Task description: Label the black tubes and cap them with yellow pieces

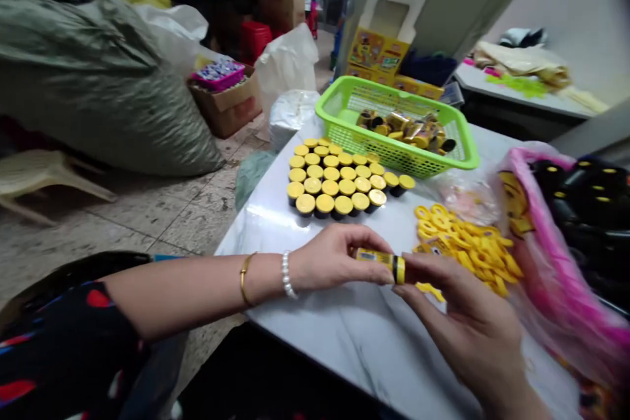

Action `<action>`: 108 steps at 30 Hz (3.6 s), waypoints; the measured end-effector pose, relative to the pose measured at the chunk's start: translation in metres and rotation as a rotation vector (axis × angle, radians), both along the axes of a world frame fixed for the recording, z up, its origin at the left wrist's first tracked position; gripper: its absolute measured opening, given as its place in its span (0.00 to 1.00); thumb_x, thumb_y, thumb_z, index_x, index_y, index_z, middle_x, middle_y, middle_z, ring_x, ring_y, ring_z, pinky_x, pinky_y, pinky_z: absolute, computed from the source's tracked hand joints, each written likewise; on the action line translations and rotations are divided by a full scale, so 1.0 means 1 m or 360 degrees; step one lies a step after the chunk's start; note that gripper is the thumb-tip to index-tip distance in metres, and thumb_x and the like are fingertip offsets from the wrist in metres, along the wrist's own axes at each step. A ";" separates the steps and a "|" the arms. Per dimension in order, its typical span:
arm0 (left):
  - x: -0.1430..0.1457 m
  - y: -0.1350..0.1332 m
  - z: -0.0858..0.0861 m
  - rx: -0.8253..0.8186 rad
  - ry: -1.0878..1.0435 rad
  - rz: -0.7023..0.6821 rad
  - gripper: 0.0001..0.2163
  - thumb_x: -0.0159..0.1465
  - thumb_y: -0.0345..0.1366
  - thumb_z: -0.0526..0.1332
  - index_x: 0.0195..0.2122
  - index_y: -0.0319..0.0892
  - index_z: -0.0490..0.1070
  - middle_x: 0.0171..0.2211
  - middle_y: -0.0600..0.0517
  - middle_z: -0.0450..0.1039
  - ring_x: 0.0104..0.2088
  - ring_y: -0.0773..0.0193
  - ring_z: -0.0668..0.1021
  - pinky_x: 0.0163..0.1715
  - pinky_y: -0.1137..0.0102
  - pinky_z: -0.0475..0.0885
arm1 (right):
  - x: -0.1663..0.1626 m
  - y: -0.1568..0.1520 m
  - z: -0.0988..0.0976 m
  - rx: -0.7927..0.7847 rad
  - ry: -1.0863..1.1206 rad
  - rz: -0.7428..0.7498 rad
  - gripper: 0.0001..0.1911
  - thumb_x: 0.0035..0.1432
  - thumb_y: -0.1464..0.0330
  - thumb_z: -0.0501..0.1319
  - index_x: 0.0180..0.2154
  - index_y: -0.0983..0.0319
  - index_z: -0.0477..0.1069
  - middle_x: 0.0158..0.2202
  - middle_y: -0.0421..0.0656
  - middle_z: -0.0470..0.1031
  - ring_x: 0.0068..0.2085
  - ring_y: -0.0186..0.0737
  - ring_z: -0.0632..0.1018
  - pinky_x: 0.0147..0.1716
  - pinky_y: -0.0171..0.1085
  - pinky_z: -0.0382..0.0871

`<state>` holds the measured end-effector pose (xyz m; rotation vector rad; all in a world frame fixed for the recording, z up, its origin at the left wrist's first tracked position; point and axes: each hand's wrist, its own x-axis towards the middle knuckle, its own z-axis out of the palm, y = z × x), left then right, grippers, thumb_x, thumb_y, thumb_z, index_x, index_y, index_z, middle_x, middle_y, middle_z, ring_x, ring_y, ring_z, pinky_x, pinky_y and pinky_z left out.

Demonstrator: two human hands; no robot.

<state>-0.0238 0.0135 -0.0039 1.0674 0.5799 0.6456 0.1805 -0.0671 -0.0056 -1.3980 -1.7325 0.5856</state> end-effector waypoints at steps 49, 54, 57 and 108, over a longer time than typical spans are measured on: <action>0.002 0.004 -0.003 -0.0180 0.0249 -0.0322 0.23 0.57 0.41 0.69 0.48 0.39 0.61 0.30 0.50 0.76 0.21 0.67 0.77 0.19 0.73 0.71 | 0.019 0.118 0.082 0.0095 -0.0019 -0.0577 0.11 0.58 0.61 0.64 0.39 0.61 0.78 0.28 0.42 0.79 0.28 0.37 0.78 0.26 0.35 0.72; 0.002 0.006 -0.002 -0.0078 0.0306 -0.0404 0.15 0.59 0.40 0.66 0.42 0.37 0.66 0.29 0.51 0.75 0.21 0.69 0.76 0.18 0.76 0.69 | 0.032 0.100 0.082 -0.0059 -0.0553 -0.0373 0.10 0.59 0.62 0.64 0.33 0.61 0.80 0.21 0.39 0.76 0.22 0.34 0.75 0.22 0.34 0.67; 0.003 0.005 -0.002 -0.0001 0.0374 -0.0421 0.13 0.60 0.40 0.65 0.39 0.37 0.68 0.27 0.52 0.74 0.19 0.71 0.74 0.16 0.77 0.66 | 0.047 0.020 0.054 -0.0072 -0.0990 -0.0244 0.08 0.58 0.63 0.65 0.29 0.57 0.80 0.27 0.40 0.80 0.26 0.37 0.78 0.27 0.35 0.70; 0.001 -0.001 0.002 0.0440 0.0430 0.0447 0.10 0.58 0.41 0.67 0.27 0.39 0.73 0.25 0.53 0.70 0.26 0.68 0.72 0.26 0.73 0.66 | -0.023 0.025 0.005 -0.0164 0.0180 -0.0239 0.11 0.61 0.61 0.63 0.29 0.60 0.75 0.31 0.42 0.76 0.32 0.38 0.75 0.31 0.36 0.70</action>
